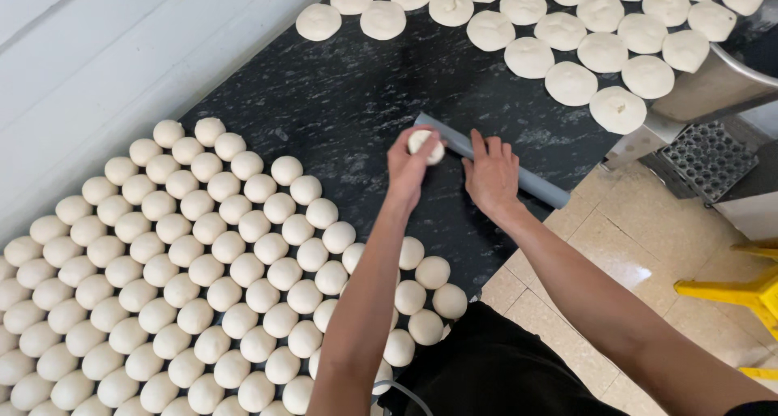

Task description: The person repeatedly picks up small dough balls from a large pile on a dark countertop and flattens each one into a round disc using a rolling pin. The flattened discs are placed in a separate area on the counter. The process is continuous and repetitive throughout the clip.

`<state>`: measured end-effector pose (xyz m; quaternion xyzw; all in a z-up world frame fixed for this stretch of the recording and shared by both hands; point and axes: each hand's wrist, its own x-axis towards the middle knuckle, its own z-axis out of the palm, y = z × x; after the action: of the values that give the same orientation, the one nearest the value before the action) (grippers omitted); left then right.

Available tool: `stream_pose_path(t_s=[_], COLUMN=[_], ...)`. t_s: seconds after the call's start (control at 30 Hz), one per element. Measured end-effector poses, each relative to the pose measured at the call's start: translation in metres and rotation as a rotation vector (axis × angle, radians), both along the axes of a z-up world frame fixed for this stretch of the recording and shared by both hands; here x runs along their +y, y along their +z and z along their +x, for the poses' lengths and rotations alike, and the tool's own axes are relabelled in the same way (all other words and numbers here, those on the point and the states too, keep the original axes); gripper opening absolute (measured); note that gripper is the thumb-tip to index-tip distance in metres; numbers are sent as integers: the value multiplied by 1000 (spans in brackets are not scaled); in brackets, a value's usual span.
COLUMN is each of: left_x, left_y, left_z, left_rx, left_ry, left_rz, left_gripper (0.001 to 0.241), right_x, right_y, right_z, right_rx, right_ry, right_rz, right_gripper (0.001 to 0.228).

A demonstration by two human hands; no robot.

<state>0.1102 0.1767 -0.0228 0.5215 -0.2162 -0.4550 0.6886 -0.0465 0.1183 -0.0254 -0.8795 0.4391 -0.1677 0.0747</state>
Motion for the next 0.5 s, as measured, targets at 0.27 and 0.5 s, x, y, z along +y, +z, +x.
stream_pose_path(t_s=[0.27,0.5], left_x=[-18,-49], left_y=[-3,-21], left_z=[-41,-63], left_rx=[-1375,-1681], left_ry=[-177,-398], left_rz=[421,533], left_gripper=[81,84], right_x=[-35,-28], right_y=[-5,1], right_z=[-57,-78], right_rx=[92,62], right_ry=[-156,-199], right_rz=[-19,64], right_gripper=[65,63])
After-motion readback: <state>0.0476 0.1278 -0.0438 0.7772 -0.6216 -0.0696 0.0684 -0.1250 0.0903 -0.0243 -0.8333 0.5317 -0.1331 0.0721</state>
